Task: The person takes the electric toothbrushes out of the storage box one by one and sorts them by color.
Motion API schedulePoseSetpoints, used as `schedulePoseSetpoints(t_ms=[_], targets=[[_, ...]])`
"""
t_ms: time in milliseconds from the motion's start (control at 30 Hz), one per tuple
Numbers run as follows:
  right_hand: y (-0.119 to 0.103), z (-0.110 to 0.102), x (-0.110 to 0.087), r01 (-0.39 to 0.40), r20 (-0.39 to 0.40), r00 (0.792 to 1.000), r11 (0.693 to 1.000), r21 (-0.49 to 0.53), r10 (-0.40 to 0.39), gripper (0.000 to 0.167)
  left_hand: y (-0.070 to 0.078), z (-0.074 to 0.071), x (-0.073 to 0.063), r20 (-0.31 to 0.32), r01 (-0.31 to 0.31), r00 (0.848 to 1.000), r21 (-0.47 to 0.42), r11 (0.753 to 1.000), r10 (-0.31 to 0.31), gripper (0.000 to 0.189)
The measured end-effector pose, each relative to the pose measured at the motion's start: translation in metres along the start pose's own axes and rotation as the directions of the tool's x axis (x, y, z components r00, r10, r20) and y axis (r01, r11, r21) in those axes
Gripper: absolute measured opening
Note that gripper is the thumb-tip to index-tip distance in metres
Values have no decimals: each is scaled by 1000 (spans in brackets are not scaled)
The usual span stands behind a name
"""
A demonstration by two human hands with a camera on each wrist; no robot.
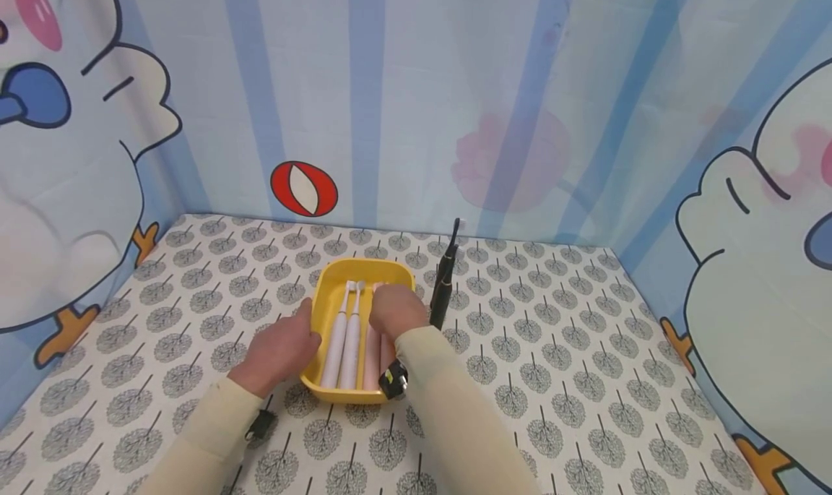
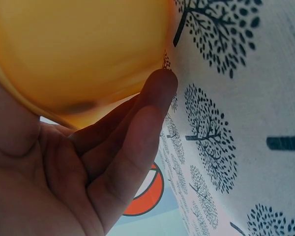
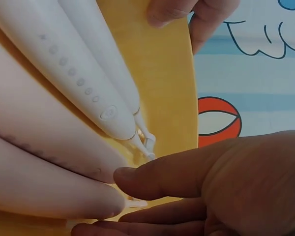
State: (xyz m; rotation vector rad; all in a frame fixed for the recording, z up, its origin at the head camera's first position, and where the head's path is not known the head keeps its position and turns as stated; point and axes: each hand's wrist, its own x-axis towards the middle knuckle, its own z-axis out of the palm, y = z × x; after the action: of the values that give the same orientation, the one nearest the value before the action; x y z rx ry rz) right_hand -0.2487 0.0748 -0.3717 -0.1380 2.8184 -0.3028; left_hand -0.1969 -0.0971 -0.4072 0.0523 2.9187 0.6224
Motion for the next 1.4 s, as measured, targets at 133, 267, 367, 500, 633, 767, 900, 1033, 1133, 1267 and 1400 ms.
schedulePoseSetpoints(t_ms=[133,267,367,500,633,767,900,1033,1133,1267,1400], targets=[[-2,-1,0,-35,24,999,999,22,35,5,0,0,0,1,-4,1000,0,1000,4,70],[-3,-2,2,-50,56,997,999,17,49,7,1,-1,0,-3,-5,1000,-4,1000,5,70],[-3,-2,4,-8,69,998,999,-44,11,4,2,-3,1,8,8,1000,-6,1000,-8,70],[-4,0,8,38,81,996,994,-101,-30,5,3,-4,1,22,27,999,-6,1000,-27,71],[-5,1,10,43,75,997,993,-109,-35,9,2,-4,1,28,44,999,-8,999,-43,70],[-7,1,10,52,74,996,993,-107,-45,9,0,-5,1,34,56,998,-19,998,-55,70],[-7,0,9,49,78,996,995,-86,-42,9,0,-5,1,25,45,999,-12,999,-44,70],[-6,1,9,28,82,996,998,-61,-23,7,0,-4,1,21,32,999,-5,999,-32,70],[-5,2,9,16,84,996,999,-49,-12,4,1,-3,0,20,26,999,-7,1000,-26,70],[-4,4,10,19,75,997,998,-54,-15,4,1,-2,0,19,26,999,-12,1000,-26,70],[-3,6,9,-1,76,997,1000,-28,3,4,0,0,-1,19,21,1000,-18,1000,-21,70]])
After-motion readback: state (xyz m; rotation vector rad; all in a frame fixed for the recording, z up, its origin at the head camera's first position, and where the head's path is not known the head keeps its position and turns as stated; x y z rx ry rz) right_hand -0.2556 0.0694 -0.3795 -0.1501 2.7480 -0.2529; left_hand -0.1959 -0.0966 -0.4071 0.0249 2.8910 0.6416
